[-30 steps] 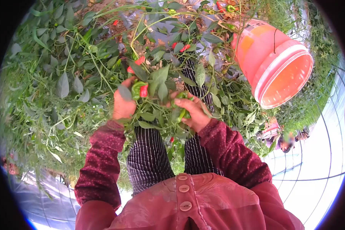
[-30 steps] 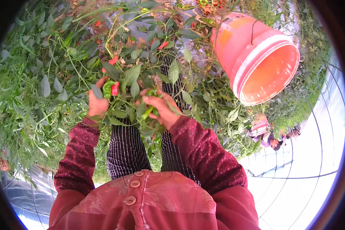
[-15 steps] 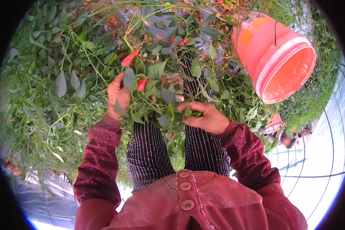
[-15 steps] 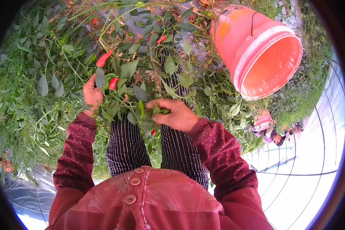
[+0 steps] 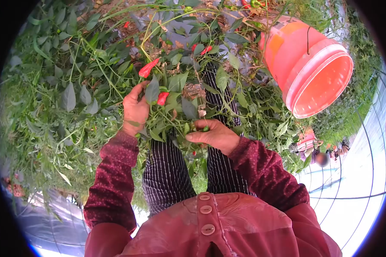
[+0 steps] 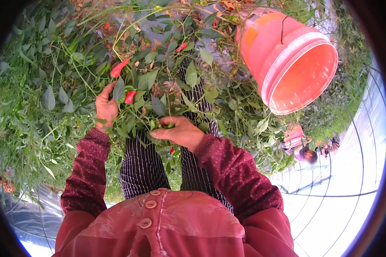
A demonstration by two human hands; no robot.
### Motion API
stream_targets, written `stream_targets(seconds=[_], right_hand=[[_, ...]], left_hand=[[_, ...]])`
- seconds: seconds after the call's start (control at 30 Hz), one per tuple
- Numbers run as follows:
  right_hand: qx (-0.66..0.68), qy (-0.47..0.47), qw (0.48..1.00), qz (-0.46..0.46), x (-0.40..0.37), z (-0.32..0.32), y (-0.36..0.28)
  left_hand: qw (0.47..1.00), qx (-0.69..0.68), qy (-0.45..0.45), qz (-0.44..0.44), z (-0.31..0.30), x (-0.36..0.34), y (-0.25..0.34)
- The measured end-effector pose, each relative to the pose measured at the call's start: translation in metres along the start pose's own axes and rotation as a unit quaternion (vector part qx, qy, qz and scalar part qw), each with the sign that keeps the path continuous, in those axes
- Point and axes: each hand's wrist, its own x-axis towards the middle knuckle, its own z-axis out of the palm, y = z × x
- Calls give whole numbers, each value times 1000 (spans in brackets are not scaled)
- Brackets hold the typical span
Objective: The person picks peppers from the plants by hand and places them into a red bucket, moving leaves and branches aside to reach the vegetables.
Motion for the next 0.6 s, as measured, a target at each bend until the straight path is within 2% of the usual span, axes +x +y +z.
stream_targets(seconds=[0.03, 0.1, 0.23, 0.3, 0.37, 0.43, 0.5, 0.53, 0.57, 0.6], right_hand=[[-26, 11, 999, -30, 2, 3, -1], [-10, -1, 1000, -12, -4, 4, -7], [39, -55, 995, -74, -25, -3, -12], [77, -127, 984, -97, -35, -4, -11], [51, -125, 986, -102, -40, 0, -13], [-74, -163, 961, -210, -41, -1, -12], [-64, -174, 962, -199, -53, -6, -16], [-46, -198, 965, -169, -62, -11, -18], [-26, -220, 966, -137, -70, -15, -17], [-32, -221, 958, -182, -76, -18, -11]], left_hand=[[1000, -1, -2, 5, 0, 0, 0], [1000, 12, -2, 10, -2, 1, 0], [1000, -2, 4, 1, -4, -2, -3], [998, -52, -11, -20, -10, -1, -33], [999, -21, -26, -3, -10, 0, -28], [999, -25, -16, 12, -5, -3, -19], [999, -18, -38, -28, -2, -6, -3], [999, -22, -24, -33, -6, -3, -32], [999, -21, -24, -32, -9, -1, -24], [999, 0, -25, -29, -13, 1, -16]])
